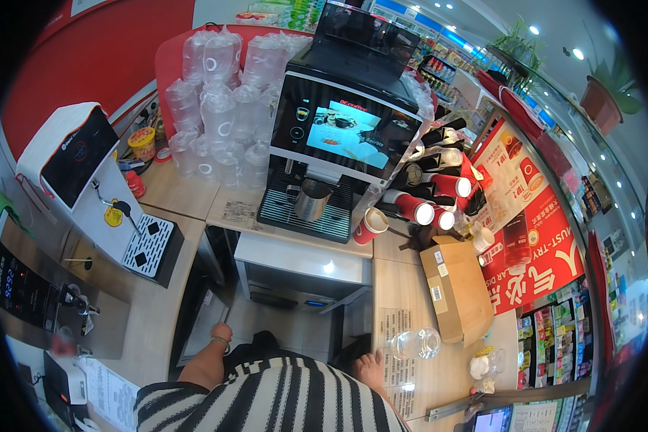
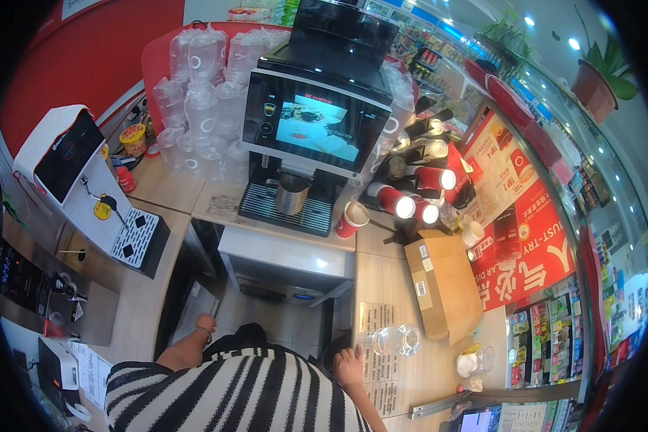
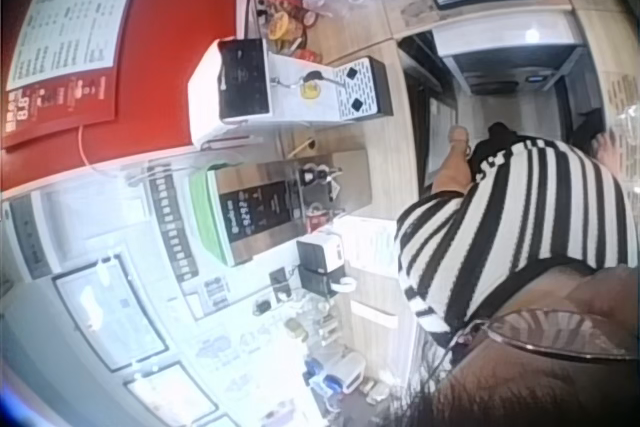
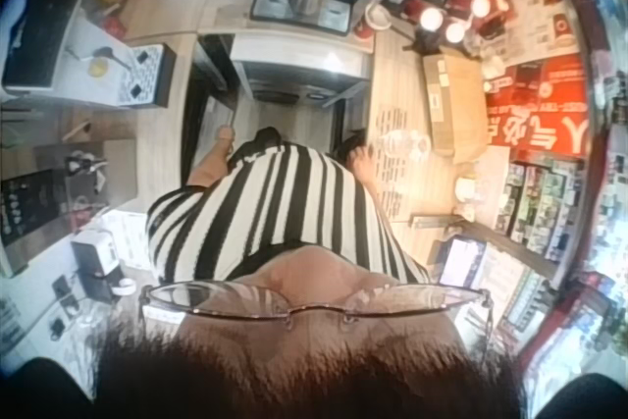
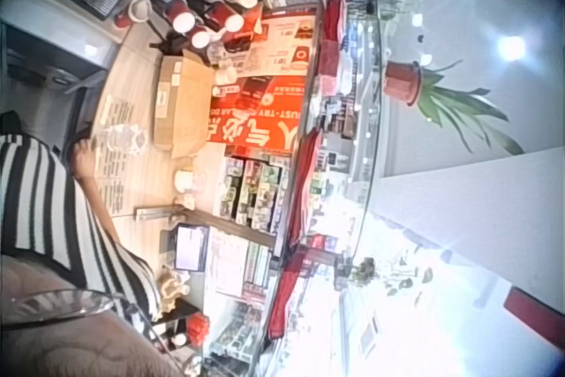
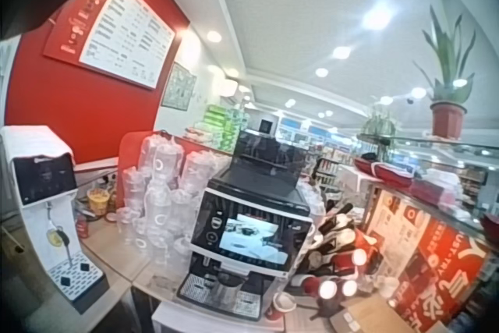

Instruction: The person prepares coffee by placing a pitcher under a coffee machine, selecting options on a digital screen, pouring the brewed coffee into a cup, and adding milk from a dispenser.

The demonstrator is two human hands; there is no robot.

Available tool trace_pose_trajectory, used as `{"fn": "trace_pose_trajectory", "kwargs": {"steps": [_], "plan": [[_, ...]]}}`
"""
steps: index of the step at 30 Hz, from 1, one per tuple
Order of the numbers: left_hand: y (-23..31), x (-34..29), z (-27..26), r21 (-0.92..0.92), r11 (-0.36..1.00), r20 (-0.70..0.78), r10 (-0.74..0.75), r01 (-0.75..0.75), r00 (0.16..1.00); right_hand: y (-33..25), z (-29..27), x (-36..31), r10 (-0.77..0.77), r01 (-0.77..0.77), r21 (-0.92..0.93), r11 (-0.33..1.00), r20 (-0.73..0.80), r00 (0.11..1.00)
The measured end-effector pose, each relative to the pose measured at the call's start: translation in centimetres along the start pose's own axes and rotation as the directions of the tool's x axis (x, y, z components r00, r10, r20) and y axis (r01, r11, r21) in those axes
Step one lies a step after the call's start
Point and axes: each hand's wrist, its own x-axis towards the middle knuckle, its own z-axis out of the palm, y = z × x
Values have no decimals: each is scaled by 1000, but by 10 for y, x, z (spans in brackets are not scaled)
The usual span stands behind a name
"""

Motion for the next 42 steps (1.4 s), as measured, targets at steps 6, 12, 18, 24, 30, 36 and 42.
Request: {"fn": "trace_pose_trajectory", "kwargs": {"steps": [6,12,18,24,30,36,42], "plan": [[27,-15,-16,-420,898,88,-106,133,990,3,5,-3,-5,5,-2,1000,-15,1000],[32,-12,-15,-365,924,93,-89,117,992,7,11,-4,-30,30,-2,1000,-53,998],[24,-4,-6,-28,998,-6,-62,62,998,5,4,-2,-31,31,16,999,-32,999],[4,12,6,-70,992,-11,-110,109,994,3,1,-2,-17,17,15,1000,-14,1000],[-1,2,3,119,993,4,1,-1,1000,2,2,-2,-3,3,25,1000,7,1000],[29,-31,-10,-451,846,-1,-319,285,948,1,0,-3,-3,3,21,1000,-12,1000],[15,-38,-9,-422,867,-72,-323,265,944,0,0,-1,-15,16,32,999,-42,999]]}}
